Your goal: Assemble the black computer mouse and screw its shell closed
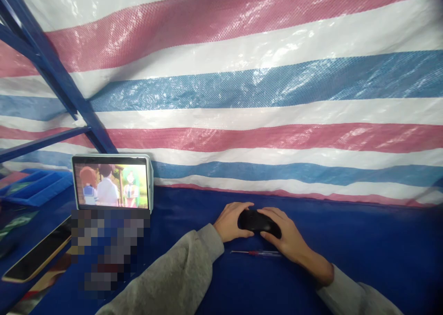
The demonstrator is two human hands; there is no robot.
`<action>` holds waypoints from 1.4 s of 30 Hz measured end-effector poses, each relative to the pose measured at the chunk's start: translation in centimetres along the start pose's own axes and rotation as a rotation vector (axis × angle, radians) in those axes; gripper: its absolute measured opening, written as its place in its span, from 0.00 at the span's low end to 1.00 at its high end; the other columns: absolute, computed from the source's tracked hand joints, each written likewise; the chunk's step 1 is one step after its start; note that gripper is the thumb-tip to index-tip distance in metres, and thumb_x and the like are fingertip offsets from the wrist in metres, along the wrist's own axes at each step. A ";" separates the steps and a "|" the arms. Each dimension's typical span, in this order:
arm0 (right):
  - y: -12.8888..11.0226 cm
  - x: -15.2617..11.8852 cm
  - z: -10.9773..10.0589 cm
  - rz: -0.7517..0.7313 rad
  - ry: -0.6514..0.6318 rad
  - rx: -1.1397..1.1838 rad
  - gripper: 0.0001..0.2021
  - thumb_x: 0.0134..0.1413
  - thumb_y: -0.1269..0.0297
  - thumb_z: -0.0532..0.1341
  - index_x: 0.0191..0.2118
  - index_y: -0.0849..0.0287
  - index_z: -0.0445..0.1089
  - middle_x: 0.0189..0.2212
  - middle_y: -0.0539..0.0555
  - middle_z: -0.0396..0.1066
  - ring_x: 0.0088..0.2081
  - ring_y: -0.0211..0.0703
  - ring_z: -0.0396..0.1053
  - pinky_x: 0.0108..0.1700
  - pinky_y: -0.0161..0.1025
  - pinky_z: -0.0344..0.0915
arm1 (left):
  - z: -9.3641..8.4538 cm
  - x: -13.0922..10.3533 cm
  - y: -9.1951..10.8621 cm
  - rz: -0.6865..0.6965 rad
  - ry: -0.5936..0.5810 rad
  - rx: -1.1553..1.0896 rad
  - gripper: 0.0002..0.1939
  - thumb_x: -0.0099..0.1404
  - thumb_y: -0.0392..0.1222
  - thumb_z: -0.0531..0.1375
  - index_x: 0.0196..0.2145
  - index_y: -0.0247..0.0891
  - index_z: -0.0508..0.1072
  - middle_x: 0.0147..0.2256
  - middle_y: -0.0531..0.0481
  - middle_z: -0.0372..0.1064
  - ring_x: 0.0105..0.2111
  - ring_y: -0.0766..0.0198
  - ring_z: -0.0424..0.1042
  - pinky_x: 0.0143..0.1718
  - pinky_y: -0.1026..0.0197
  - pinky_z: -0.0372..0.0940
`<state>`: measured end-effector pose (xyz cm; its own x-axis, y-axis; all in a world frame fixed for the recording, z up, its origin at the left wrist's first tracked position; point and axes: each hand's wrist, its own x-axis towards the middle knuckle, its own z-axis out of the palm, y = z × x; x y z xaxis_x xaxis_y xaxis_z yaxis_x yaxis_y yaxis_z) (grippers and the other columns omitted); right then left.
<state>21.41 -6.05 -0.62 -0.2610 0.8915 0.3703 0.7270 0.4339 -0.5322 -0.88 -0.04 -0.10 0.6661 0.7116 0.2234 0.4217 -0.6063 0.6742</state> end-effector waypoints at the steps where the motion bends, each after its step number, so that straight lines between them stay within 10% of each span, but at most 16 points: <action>1: 0.0 0.0 0.0 -0.001 0.004 0.005 0.23 0.52 0.54 0.62 0.53 0.55 0.66 0.51 0.59 0.68 0.51 0.53 0.66 0.53 0.51 0.64 | 0.0 0.0 0.0 -0.002 -0.002 0.001 0.43 0.48 0.46 0.71 0.60 0.47 0.59 0.50 0.47 0.67 0.54 0.49 0.63 0.58 0.46 0.54; 11: -0.3 0.2 -0.3 0.004 0.095 0.077 0.22 0.57 0.55 0.58 0.55 0.55 0.65 0.52 0.58 0.69 0.52 0.51 0.68 0.54 0.47 0.65 | -0.5 0.0 0.5 -0.021 -0.016 0.005 0.46 0.50 0.50 0.70 0.63 0.48 0.55 0.57 0.45 0.61 0.57 0.47 0.59 0.59 0.45 0.54; 19: 0.1 0.5 0.3 0.101 0.193 0.093 0.20 0.61 0.56 0.53 0.56 0.56 0.65 0.54 0.58 0.67 0.55 0.49 0.65 0.58 0.48 0.62 | -0.4 0.1 0.7 -0.049 0.122 -0.095 0.25 0.67 0.48 0.56 0.60 0.45 0.61 0.54 0.47 0.66 0.54 0.56 0.65 0.59 0.51 0.57; 36: 1.0 0.7 0.3 0.172 0.264 0.000 0.15 0.61 0.59 0.52 0.47 0.56 0.71 0.47 0.57 0.68 0.48 0.48 0.69 0.51 0.48 0.66 | 0.3 0.1 0.2 -0.085 0.074 0.108 0.33 0.70 0.51 0.51 0.67 0.39 0.44 0.64 0.40 0.48 0.64 0.50 0.48 0.63 0.42 0.47; 42: 0.8 0.7 0.3 0.184 0.280 -0.006 0.14 0.61 0.59 0.51 0.46 0.56 0.71 0.47 0.57 0.67 0.49 0.48 0.67 0.52 0.48 0.64 | -0.2 -0.2 1.3 0.068 0.191 0.162 0.26 0.61 0.50 0.62 0.55 0.42 0.65 0.64 0.42 0.49 0.64 0.48 0.48 0.62 0.43 0.49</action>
<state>21.65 -5.06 -1.04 0.0587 0.8841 0.4636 0.7494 0.2678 -0.6055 -0.57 -0.89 0.88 0.5744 0.7122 0.4035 0.4831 -0.6929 0.5353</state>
